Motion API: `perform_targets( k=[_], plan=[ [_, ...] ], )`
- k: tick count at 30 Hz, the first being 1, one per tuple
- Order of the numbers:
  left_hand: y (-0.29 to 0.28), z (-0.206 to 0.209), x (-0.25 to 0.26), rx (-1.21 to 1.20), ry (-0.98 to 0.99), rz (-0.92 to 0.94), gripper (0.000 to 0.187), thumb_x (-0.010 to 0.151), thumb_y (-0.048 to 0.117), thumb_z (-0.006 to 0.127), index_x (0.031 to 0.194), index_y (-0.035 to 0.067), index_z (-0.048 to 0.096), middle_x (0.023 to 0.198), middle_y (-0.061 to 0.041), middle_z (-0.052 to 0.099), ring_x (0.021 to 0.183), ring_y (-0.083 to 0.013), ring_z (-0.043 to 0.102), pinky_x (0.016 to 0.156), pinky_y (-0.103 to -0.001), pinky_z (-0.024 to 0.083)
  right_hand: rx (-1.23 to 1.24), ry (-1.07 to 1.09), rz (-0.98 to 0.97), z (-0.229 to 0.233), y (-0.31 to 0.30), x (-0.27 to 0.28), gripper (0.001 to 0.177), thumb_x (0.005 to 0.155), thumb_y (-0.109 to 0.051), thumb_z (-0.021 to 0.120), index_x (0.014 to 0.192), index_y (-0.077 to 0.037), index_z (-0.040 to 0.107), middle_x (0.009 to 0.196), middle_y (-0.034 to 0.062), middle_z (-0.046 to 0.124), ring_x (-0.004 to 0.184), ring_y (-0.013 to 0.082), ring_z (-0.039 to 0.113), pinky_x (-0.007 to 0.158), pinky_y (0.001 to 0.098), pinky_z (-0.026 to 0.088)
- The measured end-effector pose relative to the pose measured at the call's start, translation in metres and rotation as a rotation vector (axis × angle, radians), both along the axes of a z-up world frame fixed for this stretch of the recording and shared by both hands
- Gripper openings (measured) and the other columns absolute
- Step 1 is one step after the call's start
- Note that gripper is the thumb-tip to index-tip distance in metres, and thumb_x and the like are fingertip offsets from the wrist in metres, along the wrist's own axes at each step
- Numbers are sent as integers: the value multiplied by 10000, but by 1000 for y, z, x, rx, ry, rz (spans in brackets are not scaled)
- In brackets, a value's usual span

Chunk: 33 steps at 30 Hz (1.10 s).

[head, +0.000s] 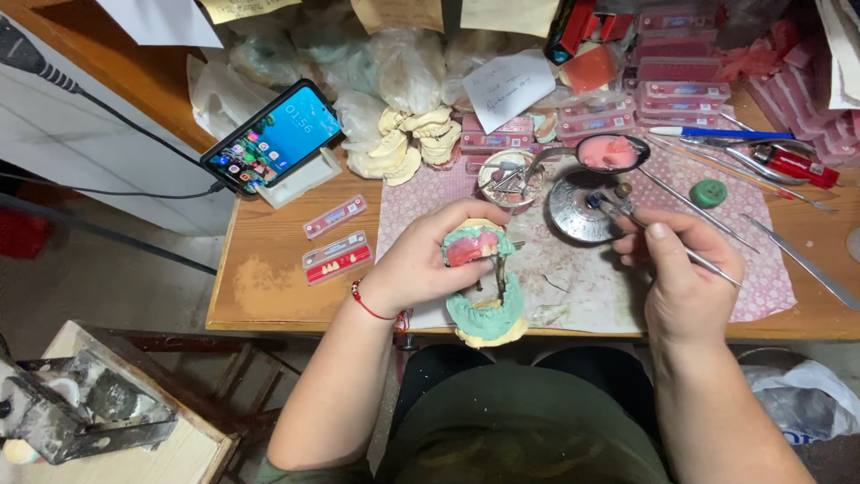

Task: The person works on a dental prosthetic mold, using a heated tool to apply and shape pink wax onto the model. They repeatedly dip the tool into a heated container and smooth the wax on the mold's surface.

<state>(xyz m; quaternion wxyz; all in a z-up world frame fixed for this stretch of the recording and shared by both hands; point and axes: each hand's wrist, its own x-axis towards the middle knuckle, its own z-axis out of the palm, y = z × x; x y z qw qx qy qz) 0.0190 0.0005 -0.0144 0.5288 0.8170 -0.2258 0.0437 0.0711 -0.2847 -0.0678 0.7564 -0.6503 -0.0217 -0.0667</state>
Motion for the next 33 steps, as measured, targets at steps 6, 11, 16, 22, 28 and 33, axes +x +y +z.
perform_targets(
  k=[6,11,16,22,28,33],
  plan=[
    [-15,-9,-6,-41,19,232,409,820,91,624,1227,136,634,1220,-30,701,1119,-185,680,988,-298,492,48,-27,-13,-2,-1,4,153,1055,-160,589,1118,-33,646,994,182,725,720,160,691,620,206,546],
    [-22,-10,-8,1,-6,328,403,797,65,626,1192,141,639,1196,-22,711,1110,-201,694,989,-317,507,51,-37,-10,-4,-1,4,173,1052,-189,596,1126,-38,637,994,173,720,712,147,678,616,200,530],
    [-19,-14,-6,3,-21,341,396,804,81,628,1195,142,642,1192,-7,722,1092,-184,705,976,-293,507,83,-78,31,-8,3,-6,269,1057,-234,599,1210,-16,639,1047,188,714,769,160,687,683,206,553],
    [-18,-14,-5,-29,29,350,377,812,100,630,1183,159,650,1178,16,726,1061,-162,710,928,-278,520,106,-300,241,-2,26,-41,431,1060,-171,506,1366,132,517,1261,392,626,1016,441,732,924,438,648],
    [-16,-18,-3,-56,21,345,411,798,88,623,1202,156,648,1157,10,729,998,-140,698,889,-247,515,-99,-595,312,22,60,-52,132,895,13,693,1006,26,622,1017,253,737,933,298,788,876,338,658],
    [-14,-18,-3,-82,28,325,466,752,60,596,1203,165,642,1175,-11,729,1031,-166,710,918,-258,525,-163,-674,368,24,72,-49,270,883,18,694,890,-89,446,918,217,713,827,263,750,755,338,621]
  ],
)
